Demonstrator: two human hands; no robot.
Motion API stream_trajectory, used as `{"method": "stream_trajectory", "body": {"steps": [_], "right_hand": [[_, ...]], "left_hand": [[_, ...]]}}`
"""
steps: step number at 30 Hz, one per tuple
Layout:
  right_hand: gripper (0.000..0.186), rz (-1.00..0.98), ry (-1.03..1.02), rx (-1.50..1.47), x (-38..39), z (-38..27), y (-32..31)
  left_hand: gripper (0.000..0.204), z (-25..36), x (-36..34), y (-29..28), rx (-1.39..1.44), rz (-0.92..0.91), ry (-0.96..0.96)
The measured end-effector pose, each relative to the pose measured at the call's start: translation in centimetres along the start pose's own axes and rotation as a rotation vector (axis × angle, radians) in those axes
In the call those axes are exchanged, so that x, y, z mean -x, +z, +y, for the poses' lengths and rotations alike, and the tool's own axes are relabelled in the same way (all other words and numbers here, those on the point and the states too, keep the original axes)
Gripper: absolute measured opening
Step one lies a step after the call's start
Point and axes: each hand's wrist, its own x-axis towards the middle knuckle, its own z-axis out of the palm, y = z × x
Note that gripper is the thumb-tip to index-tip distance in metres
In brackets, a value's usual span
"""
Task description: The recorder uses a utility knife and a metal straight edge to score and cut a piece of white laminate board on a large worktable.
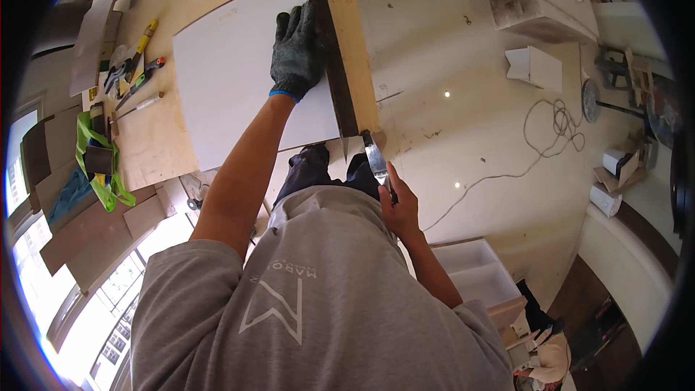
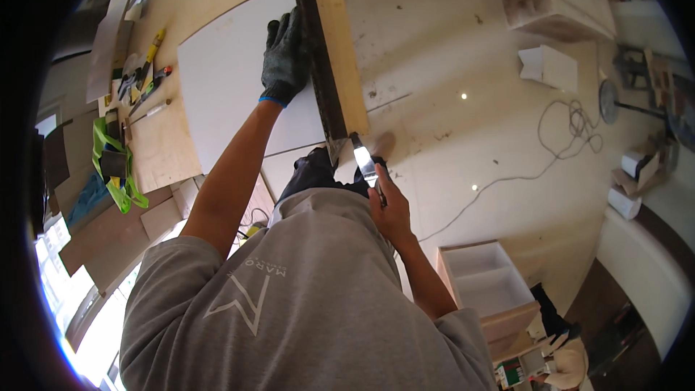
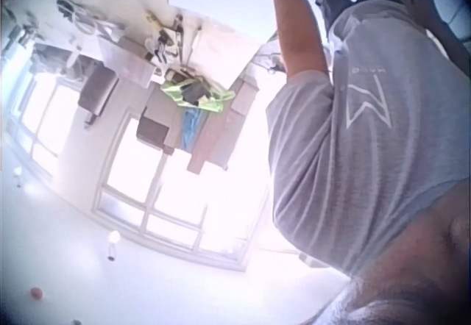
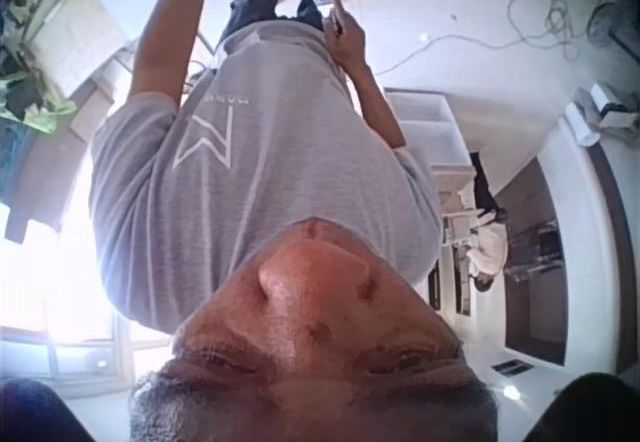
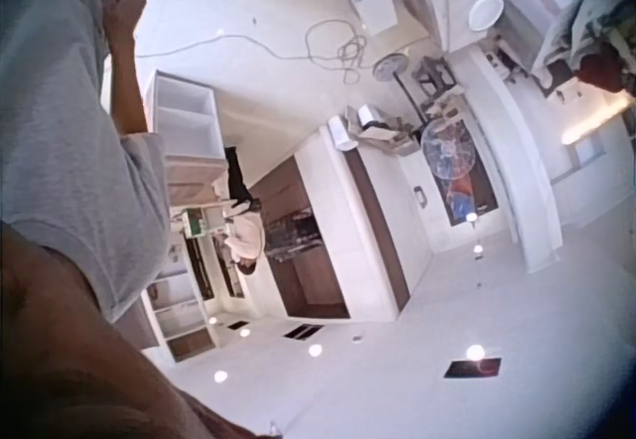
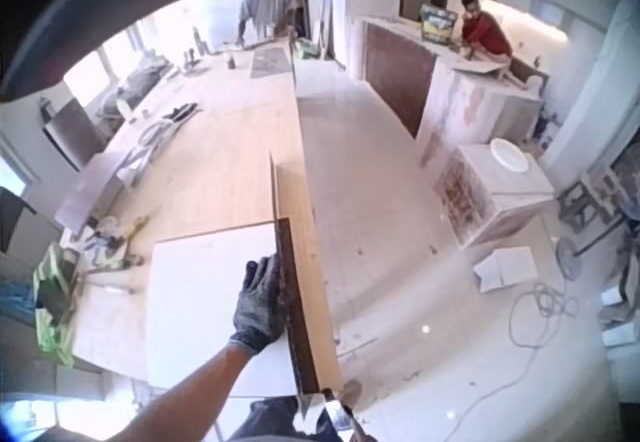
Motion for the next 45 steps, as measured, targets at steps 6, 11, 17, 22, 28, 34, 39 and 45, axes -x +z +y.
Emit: {"method": "stream_trajectory", "body": {"steps": [6, 11, 17, 22, 28, 34, 39, 45], "right_hand": [[0.049, 0.045, 0.004, -0.032, 0.0, -1.4, -0.3], [0.05, -0.005, 0.054, -0.042, -0.4, -1.3, -0.9], [0.05, -0.009, 0.055, -0.056, -0.3, -0.7, -0.5], [0.05, -0.002, 0.03, -0.068, -0.3, -0.6, -0.6], [0.05, -0.001, 0.005, -0.058, -0.5, -0.9, -0.6], [0.051, 0.023, -0.028, -0.005, -0.2, -1.0, -0.5], [0.052, -0.024, -0.084, 0.336, 0.0, -2.1, -0.2], [0.056, -0.151, 0.109, -0.191, -1.2, -1.7, 0.2]], "left_hand": [[0.06, 0.0, 0.0, 0.1, -0.011, 0.001, 0.008], [0.06, 0.0, 0.1, 0.0, -0.024, -0.015, 0.016], [0.059, 0.2, -0.1, -0.1, -0.018, -0.012, 0.011], [0.059, 0.1, 0.0, 0.0, -0.006, 0.006, 0.015], [0.058, 0.0, 0.1, 0.1, 0.003, 0.011, 0.011], [0.059, 0.1, 0.0, 0.0, 0.003, -0.004, 0.003], [0.06, 0.1, 0.0, 0.2, -0.013, -0.01, 0.001], [0.059, -0.2, 0.0, 0.2, -0.098, -0.024, 0.042]]}}
